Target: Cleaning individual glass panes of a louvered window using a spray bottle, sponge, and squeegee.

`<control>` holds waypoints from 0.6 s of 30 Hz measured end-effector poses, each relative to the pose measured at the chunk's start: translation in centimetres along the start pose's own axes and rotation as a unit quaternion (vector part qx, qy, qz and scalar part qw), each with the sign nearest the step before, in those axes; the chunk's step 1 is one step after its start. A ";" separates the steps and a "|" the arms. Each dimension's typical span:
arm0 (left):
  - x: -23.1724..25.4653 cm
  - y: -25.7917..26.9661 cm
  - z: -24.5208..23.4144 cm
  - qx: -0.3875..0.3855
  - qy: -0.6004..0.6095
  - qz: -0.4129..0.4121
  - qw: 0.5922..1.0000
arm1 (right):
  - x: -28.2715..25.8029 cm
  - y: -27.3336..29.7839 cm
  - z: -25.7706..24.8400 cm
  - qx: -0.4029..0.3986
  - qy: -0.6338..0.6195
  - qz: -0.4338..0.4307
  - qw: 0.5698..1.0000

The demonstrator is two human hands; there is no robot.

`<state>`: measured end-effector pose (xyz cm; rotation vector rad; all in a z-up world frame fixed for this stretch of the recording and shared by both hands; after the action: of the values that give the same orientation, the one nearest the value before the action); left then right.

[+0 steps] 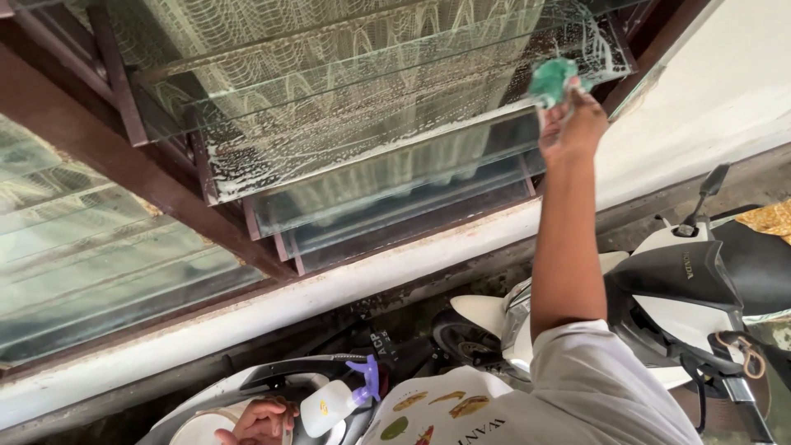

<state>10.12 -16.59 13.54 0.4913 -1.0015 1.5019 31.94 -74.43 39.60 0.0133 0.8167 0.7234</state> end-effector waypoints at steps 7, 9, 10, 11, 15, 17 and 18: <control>2.7 1.3 0.8 0.018 0.006 -0.016 1.000 | 7.6 1.9 -0.3 -0.074 0.078 -0.019 0.994; 3.5 1.9 0.8 -0.007 0.030 -0.010 0.999 | 10.4 2.2 -0.4 -0.100 0.079 -0.032 0.991; 3.6 2.3 0.6 0.002 0.027 -0.004 1.000 | 11.4 4.0 0.2 -0.108 0.082 -0.024 0.990; 3.8 2.9 0.4 0.002 0.026 -0.003 1.000 | 12.5 5.9 0.8 -0.115 0.081 -0.012 0.990; 5.6 5.1 0.4 0.059 0.026 -0.024 0.998 | 17.6 12.8 3.0 -0.178 0.088 0.019 0.980; 6.9 6.2 0.4 0.080 -0.007 -0.016 0.997 | 20.4 14.7 3.8 -0.188 0.077 0.037 0.978; 7.5 6.7 0.5 0.086 -0.035 -0.016 0.996 | 21.7 15.6 4.3 -0.188 0.062 0.042 0.979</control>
<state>2.11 -12.12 17.61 0.6838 -0.9188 1.5594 35.71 -48.51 32.58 -0.3413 0.7908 0.9573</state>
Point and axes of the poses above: each hand's wrist, its own y-axis away from the middle knuckle, its own z-axis out of the palm, x = y × z, the point moved 3 cm from there along -y, towards the middle knuckle
